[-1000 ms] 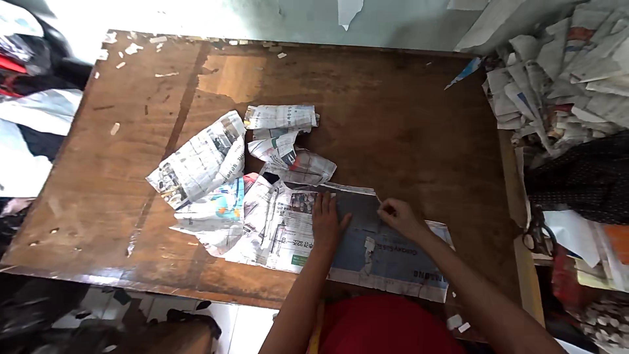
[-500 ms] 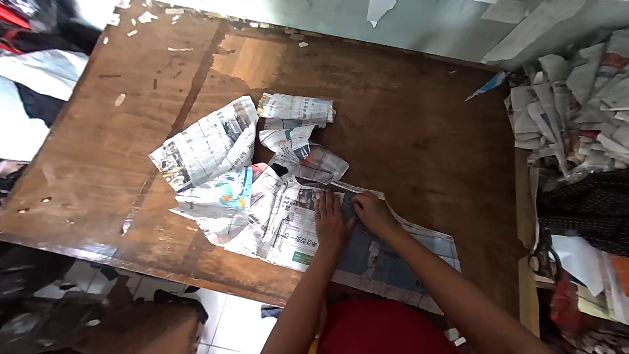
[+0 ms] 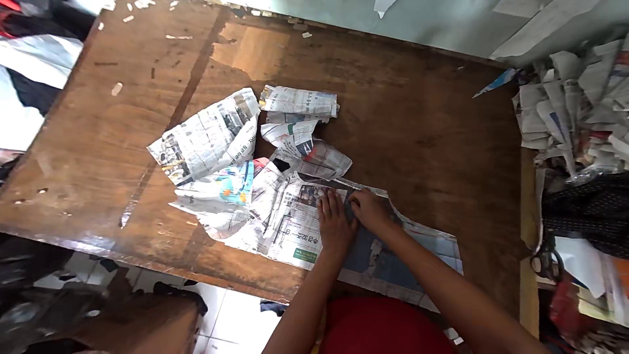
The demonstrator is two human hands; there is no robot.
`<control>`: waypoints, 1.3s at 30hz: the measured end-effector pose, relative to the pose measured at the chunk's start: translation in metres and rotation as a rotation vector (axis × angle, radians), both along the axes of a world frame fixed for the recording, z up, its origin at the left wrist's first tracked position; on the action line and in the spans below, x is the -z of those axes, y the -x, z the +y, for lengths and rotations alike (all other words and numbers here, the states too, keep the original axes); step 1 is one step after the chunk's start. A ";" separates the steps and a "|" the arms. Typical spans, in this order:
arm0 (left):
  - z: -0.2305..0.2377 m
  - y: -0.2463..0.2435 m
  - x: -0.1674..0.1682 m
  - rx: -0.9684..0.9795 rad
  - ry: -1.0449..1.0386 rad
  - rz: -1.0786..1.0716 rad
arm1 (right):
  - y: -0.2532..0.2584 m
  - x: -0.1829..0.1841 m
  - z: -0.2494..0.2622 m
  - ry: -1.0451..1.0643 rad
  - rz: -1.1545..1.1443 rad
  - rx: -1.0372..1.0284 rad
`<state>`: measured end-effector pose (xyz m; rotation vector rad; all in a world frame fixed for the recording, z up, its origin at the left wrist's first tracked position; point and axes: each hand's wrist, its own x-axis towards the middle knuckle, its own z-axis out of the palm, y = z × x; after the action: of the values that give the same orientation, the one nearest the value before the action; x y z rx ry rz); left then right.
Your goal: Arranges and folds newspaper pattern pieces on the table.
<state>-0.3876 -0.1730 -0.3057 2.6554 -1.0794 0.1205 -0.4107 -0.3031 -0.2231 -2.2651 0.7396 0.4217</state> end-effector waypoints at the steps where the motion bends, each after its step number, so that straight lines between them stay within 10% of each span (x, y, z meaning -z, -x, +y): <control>1: 0.001 0.001 0.000 0.000 0.001 0.003 | 0.000 0.000 0.000 0.000 0.003 -0.006; 39: 0.011 -0.009 -0.001 0.037 0.069 0.006 | -0.010 0.013 0.004 -0.047 -0.020 0.083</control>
<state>-0.3785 -0.1618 -0.3047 2.5718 -1.1016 0.1401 -0.4003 -0.2996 -0.2357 -2.1834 0.8027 0.3728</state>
